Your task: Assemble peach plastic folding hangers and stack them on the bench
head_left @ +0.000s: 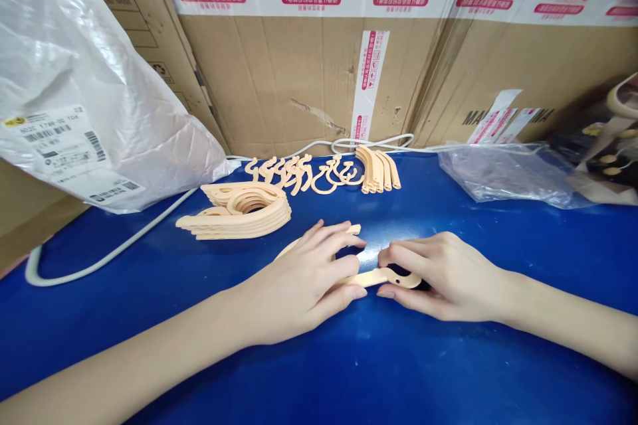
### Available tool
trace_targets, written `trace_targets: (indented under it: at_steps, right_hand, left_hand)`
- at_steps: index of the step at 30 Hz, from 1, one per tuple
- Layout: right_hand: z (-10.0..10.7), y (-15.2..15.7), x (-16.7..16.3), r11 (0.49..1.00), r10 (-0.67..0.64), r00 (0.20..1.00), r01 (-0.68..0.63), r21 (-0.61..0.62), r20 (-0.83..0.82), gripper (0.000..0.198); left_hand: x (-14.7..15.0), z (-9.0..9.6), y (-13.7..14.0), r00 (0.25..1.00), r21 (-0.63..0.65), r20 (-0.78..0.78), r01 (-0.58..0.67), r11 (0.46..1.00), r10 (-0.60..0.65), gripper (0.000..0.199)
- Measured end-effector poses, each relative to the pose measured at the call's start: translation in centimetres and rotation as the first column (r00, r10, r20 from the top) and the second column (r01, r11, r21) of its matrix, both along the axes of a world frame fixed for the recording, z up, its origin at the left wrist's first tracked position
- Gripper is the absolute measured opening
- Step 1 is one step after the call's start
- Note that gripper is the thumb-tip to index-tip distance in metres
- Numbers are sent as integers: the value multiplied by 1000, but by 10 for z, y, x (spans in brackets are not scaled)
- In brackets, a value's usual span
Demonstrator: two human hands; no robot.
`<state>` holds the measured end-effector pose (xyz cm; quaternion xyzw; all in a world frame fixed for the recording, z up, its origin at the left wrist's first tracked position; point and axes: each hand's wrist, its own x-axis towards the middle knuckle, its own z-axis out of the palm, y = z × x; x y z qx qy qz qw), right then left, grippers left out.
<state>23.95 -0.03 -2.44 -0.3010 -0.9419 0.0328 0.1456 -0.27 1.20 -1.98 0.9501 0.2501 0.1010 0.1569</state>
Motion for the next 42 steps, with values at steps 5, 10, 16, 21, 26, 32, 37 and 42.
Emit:
trace_targets:
  at_steps: [5, 10, 16, 21, 26, 32, 37, 42]
  right_hand:
    - [0, 4, 2, 994, 37, 999, -37, -98, 5, 21]
    - [-1, 6, 2, 992, 72, 997, -68, -102, 40, 23]
    - [1, 10, 5, 997, 76, 997, -76, -3, 3, 17]
    - [7, 13, 7, 996, 66, 997, -68, -64, -41, 8]
    - [11, 12, 8, 988, 78, 993, -88, -125, -85, 16]
    - [7, 12, 14, 966, 69, 986, -104, -239, -149, 29]
    - [7, 7, 13, 946, 50, 981, -107, -307, -188, 36]
    - [9, 0, 4, 935, 78, 970, -152, -321, -231, 6]
  left_hand:
    - [0, -2, 2, 1000, -21, 13, 1, 1000, -1, 21]
    - [1, -7, 3, 992, -36, 111, -64, 997, 68, 24]
    - [-2, -8, 5, 950, -89, 193, -232, 969, 245, 19]
    - [-5, -9, 11, 942, -114, 200, -250, 961, 269, 12]
    - [-5, -9, 14, 914, -174, 273, -261, 950, 301, 15]
    - [-3, -10, 14, 888, -153, 330, -285, 946, 321, 15]
    - [-3, -10, 13, 889, -124, 319, -305, 944, 329, 16]
    - [-2, -9, 11, 901, -75, 281, -321, 944, 329, 15]
